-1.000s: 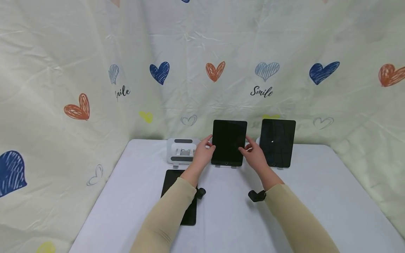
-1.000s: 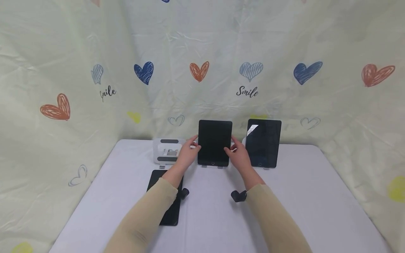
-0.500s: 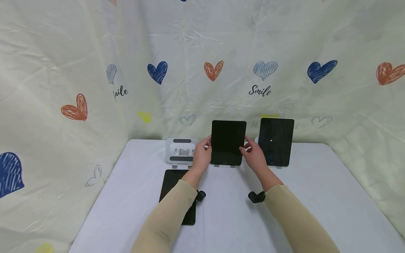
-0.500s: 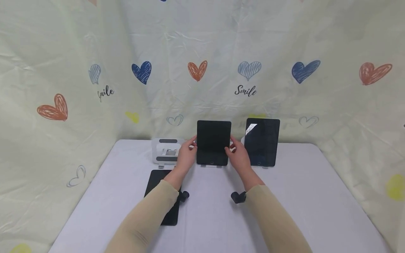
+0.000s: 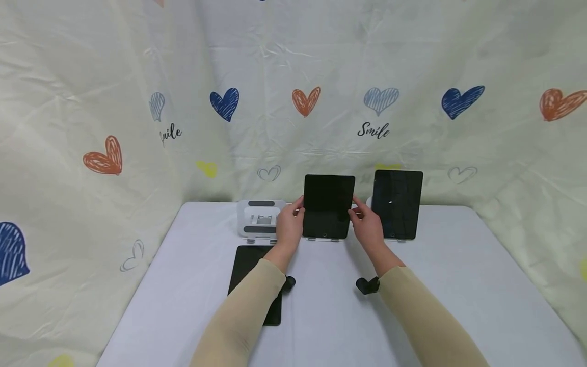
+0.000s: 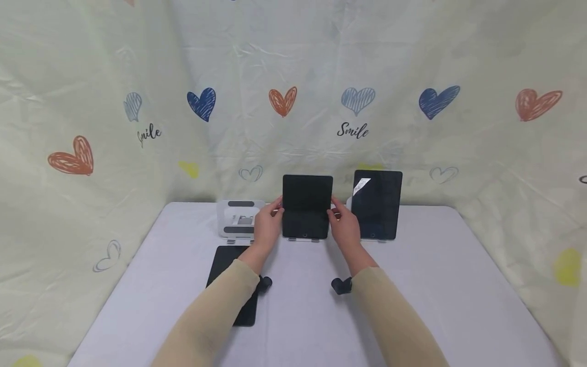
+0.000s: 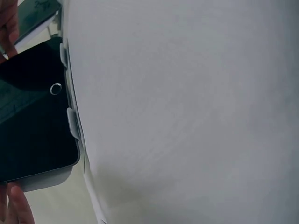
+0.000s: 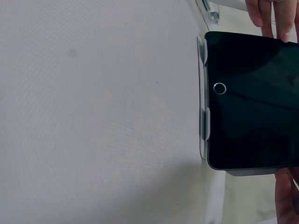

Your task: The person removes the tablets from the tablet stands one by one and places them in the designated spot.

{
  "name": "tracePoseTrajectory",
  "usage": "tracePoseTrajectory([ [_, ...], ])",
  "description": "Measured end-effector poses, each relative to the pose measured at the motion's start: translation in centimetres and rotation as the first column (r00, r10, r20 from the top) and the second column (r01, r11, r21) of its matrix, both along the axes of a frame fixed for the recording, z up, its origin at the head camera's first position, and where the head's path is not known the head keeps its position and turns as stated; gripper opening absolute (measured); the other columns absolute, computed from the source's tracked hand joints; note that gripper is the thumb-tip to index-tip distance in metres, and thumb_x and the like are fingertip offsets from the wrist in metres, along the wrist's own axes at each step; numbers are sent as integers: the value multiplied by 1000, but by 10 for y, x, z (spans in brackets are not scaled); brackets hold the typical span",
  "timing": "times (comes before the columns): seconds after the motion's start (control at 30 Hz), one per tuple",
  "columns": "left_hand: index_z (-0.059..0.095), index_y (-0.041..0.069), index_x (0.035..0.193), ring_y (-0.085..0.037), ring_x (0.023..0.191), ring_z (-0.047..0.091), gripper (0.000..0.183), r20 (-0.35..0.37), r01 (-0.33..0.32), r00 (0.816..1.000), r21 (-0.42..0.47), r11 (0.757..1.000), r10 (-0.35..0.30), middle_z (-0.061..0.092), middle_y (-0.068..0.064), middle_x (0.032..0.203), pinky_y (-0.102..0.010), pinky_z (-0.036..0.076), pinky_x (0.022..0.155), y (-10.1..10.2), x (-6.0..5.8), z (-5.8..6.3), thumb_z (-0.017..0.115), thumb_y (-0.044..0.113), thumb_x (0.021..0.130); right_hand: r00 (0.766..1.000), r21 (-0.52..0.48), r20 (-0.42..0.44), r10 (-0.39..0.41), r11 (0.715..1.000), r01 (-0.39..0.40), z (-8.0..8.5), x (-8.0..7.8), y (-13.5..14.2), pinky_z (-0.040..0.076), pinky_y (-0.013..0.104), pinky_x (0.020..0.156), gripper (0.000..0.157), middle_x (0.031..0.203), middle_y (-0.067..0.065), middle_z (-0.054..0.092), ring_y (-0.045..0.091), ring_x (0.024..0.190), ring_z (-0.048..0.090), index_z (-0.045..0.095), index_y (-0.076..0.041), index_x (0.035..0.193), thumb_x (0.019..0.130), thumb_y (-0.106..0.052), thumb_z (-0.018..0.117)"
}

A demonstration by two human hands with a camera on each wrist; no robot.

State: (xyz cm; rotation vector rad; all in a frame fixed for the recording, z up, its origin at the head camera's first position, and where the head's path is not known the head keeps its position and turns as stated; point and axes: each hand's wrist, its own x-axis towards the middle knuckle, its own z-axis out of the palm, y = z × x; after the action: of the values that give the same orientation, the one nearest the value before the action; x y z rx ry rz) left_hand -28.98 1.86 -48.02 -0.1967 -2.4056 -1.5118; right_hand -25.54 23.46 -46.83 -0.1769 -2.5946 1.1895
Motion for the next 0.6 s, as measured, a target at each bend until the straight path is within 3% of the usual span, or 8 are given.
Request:
tracePoseTrajectory([
  [0.37, 64, 27, 135, -15, 100, 66, 39, 51, 26, 998, 109, 994, -32, 68, -1, 114, -29, 55, 81, -3, 2, 5, 64, 14, 98, 999, -75, -33, 10, 997, -12, 0, 3, 2, 54, 38, 77, 48, 112, 16, 65, 28, 94, 65, 46, -19, 150, 103, -20, 56],
  [0.6, 67, 26, 130, -17, 96, 66, 38, 70, 51, 996, 150, 987, -62, 70, 0, 111, -28, 55, 78, -8, 5, 12, 66, 12, 96, 1000, -151, 5, 23, 988, -22, 9, 12, 2, 54, 29, 75, 49, 111, 16, 65, 31, 94, 64, 46, -24, 150, 102, -21, 57],
])
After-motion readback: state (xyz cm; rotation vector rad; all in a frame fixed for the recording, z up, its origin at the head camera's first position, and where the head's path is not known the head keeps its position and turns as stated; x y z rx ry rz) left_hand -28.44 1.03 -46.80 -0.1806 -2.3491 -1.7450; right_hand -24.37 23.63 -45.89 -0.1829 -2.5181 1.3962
